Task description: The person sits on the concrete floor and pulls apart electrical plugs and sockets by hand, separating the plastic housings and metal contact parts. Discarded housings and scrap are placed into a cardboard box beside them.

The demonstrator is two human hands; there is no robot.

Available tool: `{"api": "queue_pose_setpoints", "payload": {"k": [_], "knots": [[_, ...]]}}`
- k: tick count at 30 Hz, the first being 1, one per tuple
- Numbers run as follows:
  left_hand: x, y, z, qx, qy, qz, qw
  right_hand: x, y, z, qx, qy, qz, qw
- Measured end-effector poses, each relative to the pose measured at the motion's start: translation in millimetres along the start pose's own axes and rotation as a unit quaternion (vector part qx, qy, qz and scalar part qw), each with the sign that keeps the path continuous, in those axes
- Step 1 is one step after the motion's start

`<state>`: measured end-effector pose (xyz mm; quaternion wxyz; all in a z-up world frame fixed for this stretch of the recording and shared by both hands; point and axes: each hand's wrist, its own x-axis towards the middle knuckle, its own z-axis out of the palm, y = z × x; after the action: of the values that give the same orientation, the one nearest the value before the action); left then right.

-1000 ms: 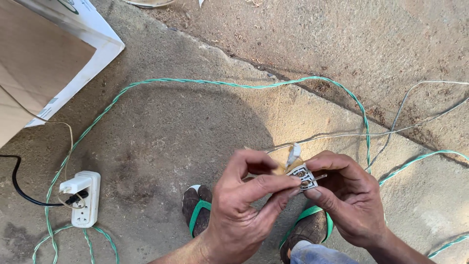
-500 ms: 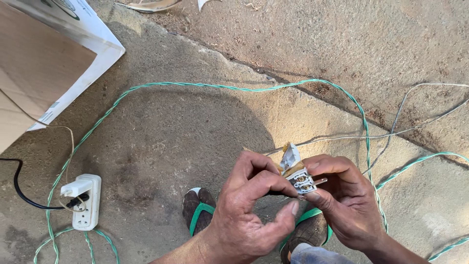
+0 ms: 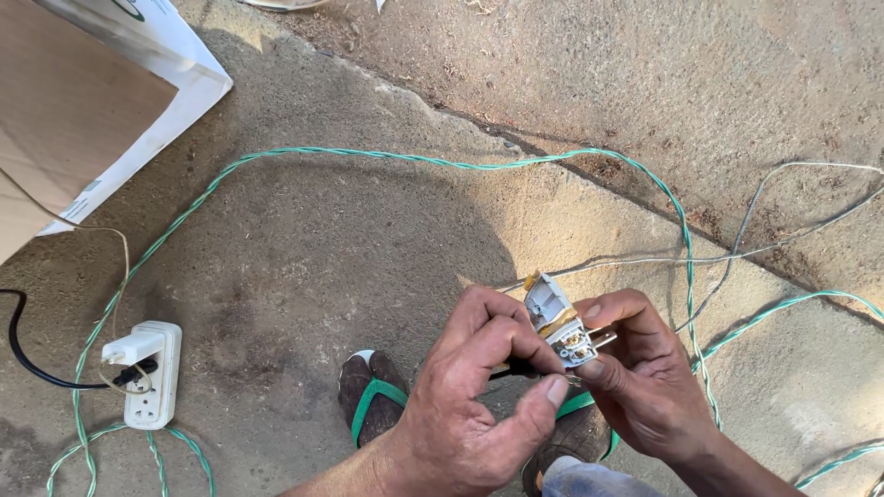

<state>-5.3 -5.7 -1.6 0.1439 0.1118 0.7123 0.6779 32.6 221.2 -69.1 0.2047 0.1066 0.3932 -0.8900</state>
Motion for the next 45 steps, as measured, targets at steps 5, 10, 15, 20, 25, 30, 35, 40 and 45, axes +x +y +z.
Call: {"api": "queue_pose_setpoints", "payload": {"k": [5, 10, 15, 20, 25, 30, 35, 40, 45], "knots": [[0.4, 3.0, -3.3, -0.049, -0.009, -0.050, 0.998, 0.7, 2.3, -0.4, 0.002, 0.014, 0.005, 1.000], [1.0, 2.2, -3.6, -0.070, -0.004, -0.084, 0.994, 2.7, 0.1, 2.2, 0.006, 0.029, 0.019, 0.999], [3.5, 2.1, -2.7, -0.090, -0.014, -0.118, 0.989, 0.9, -1.6, -0.9, -0.041, 0.022, -0.009, 0.999], [5.1, -1.2, -0.9, -0.011, 0.004, -0.001, 1.000, 1.4, -7.7, 0.0, -0.105, 0.014, -0.019, 0.994], [2.2, -5.8, 4.3, 0.018, 0.045, 0.032, 0.998, 3.5, -11.9, 7.3, -0.162, -0.011, -0.056, 0.985], [3.4, -6.6, 7.0, 0.036, 0.068, 0.096, 0.992, 3.0, -16.1, 10.8, -0.223, -0.021, -0.129, 0.966], [10.2, 0.1, 2.7, 0.120, 0.050, 0.117, 0.985, 2.1, -20.2, 18.3, -0.225, -0.013, -0.172, 0.959], [16.8, -0.8, 5.6, 0.204, 0.045, 0.174, 0.962, 2.7, -30.4, 23.4, -0.253, -0.010, -0.215, 0.943], [19.5, -3.0, 12.7, 0.203, 0.063, 0.198, 0.957, 6.4, -39.5, 25.6, -0.345, -0.014, -0.259, 0.902]]}}
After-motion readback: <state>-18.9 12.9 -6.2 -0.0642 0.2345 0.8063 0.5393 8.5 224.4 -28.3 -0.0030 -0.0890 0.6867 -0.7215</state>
